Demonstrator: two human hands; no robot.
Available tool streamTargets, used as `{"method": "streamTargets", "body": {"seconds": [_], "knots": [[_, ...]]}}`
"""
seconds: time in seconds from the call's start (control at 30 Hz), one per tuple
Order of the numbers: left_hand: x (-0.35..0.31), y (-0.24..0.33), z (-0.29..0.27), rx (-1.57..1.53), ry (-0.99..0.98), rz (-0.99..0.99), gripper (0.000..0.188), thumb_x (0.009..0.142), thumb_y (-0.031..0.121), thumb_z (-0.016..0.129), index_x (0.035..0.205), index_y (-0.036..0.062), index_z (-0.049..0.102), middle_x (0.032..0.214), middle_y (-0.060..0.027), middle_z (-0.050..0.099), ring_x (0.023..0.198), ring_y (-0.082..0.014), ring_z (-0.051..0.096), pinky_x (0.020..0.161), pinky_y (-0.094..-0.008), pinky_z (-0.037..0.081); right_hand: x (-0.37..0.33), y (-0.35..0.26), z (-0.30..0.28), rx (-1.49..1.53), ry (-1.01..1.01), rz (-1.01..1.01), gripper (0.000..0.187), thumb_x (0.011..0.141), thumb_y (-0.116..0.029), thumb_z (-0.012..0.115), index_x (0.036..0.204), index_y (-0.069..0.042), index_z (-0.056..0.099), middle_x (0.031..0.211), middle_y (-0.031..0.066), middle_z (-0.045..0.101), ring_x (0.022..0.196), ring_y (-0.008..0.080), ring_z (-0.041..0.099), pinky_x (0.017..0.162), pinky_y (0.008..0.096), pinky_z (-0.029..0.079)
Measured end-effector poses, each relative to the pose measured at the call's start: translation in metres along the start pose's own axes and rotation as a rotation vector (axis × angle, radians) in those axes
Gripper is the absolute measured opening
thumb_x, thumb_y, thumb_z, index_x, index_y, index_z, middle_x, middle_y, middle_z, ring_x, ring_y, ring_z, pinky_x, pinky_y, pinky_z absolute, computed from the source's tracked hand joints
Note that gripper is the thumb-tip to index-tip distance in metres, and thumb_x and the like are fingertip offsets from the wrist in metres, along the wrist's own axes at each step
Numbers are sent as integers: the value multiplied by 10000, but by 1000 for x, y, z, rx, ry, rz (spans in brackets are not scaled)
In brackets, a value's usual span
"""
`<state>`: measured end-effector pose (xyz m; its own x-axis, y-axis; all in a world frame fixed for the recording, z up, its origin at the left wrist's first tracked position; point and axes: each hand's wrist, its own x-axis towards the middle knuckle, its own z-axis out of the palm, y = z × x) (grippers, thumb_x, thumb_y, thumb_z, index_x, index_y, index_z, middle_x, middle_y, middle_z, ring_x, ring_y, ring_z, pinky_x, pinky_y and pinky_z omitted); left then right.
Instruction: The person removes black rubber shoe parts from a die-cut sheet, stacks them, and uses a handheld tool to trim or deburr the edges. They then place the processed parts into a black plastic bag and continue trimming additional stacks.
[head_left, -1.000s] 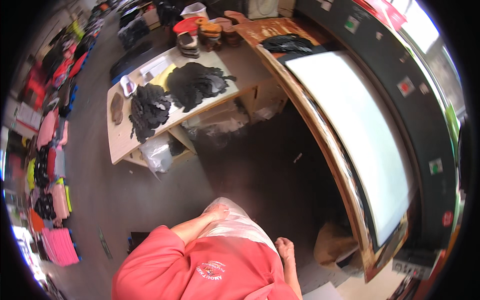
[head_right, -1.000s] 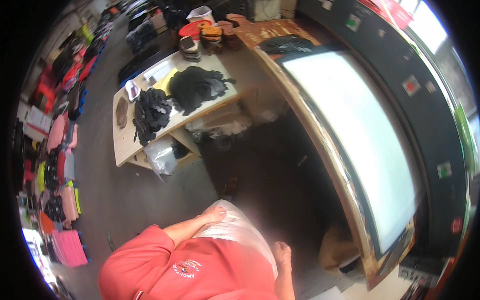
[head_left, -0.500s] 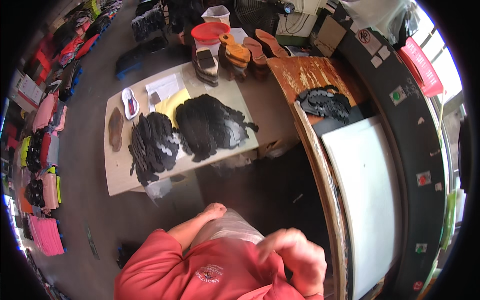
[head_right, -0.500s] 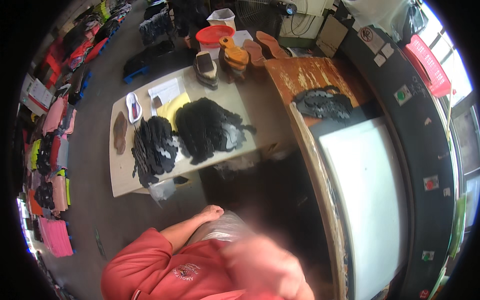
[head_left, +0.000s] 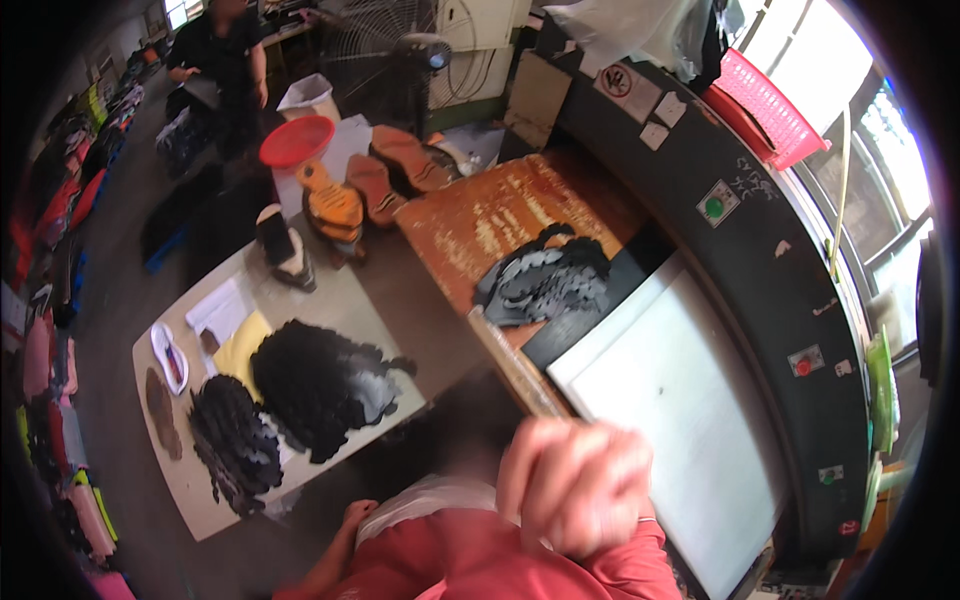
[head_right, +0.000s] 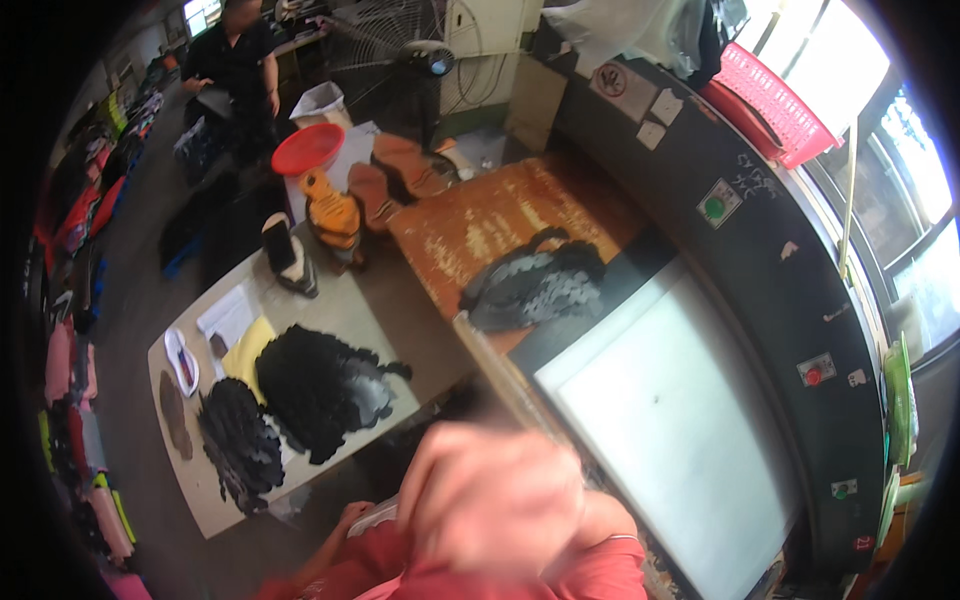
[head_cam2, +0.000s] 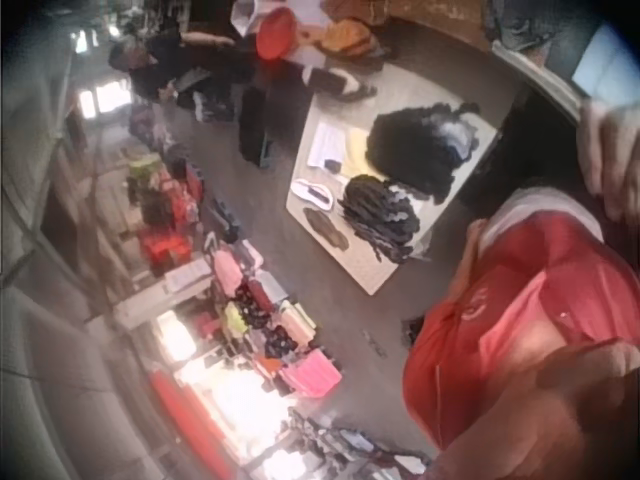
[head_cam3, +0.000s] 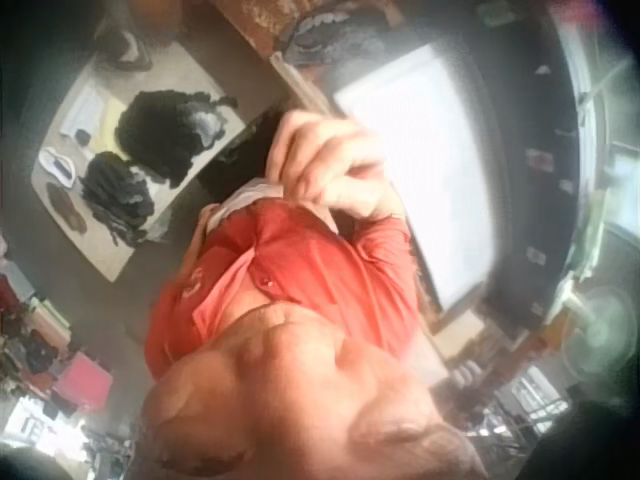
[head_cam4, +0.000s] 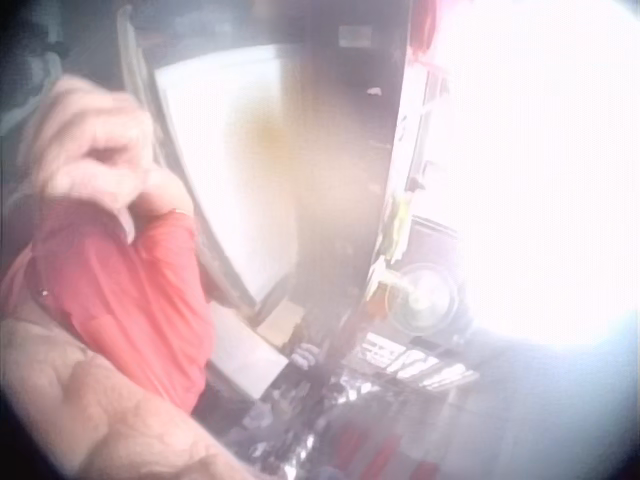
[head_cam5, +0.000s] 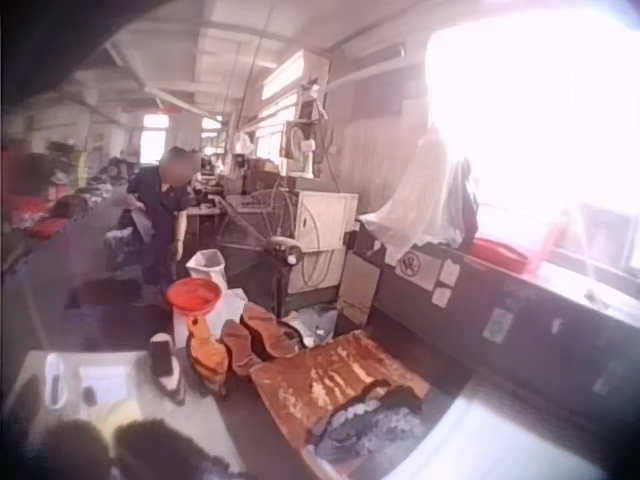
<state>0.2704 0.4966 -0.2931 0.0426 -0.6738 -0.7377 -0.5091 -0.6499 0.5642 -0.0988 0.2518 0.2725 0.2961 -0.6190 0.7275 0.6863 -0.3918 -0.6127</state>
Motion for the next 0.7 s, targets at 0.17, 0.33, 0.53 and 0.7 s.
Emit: {"method": "streamTargets", "body": {"seconds": [0.17, 0.33, 0.53, 0.7], "knots": [[34, 30, -32, 2, -80, -56, 262, 941, 247, 728, 1160, 137, 821, 1083, -82, 812, 1006, -167, 758, 903, -340, 574, 49, -5, -131, -445, 256, 105, 182, 989, -65, 685, 818, -10, 658, 871, 114, 690, 836, 223, 637, 793, 367, 506], [41, 77, -45, 119, -51, -35, 315, 986, 272, 659, 1228, 111, 783, 1118, -135, 794, 1023, -216, 751, 920, -386, 567, 68, 17, -193, -621, 387, 178, 461, 1116, -257, 571, 713, -37, 527, 703, 66, 546, 719, 190, 565, 634, 312, 455], [43, 97, -61, 84, -84, 4, 308, 996, 272, 652, 1206, 87, 781, 1135, -169, 782, 1058, -247, 739, 941, -408, 553, 90, 36, -238, -733, 561, 303, 352, 1144, -282, 518, 1002, 12, 650, 816, 62, 669, 728, 134, 618, 705, 278, 519], [19, 85, -49, 7, -62, 86, 305, 1005, 272, 646, 1188, 68, 779, 1149, -197, 772, 1087, -274, 728, 959, -426, 542, 149, -26, -348, -1563, 445, 64, 324, 1112, -307, 539, 1091, -45, 727, 937, 61, 691, 803, 159, 638, 765, 314, 532]]}}
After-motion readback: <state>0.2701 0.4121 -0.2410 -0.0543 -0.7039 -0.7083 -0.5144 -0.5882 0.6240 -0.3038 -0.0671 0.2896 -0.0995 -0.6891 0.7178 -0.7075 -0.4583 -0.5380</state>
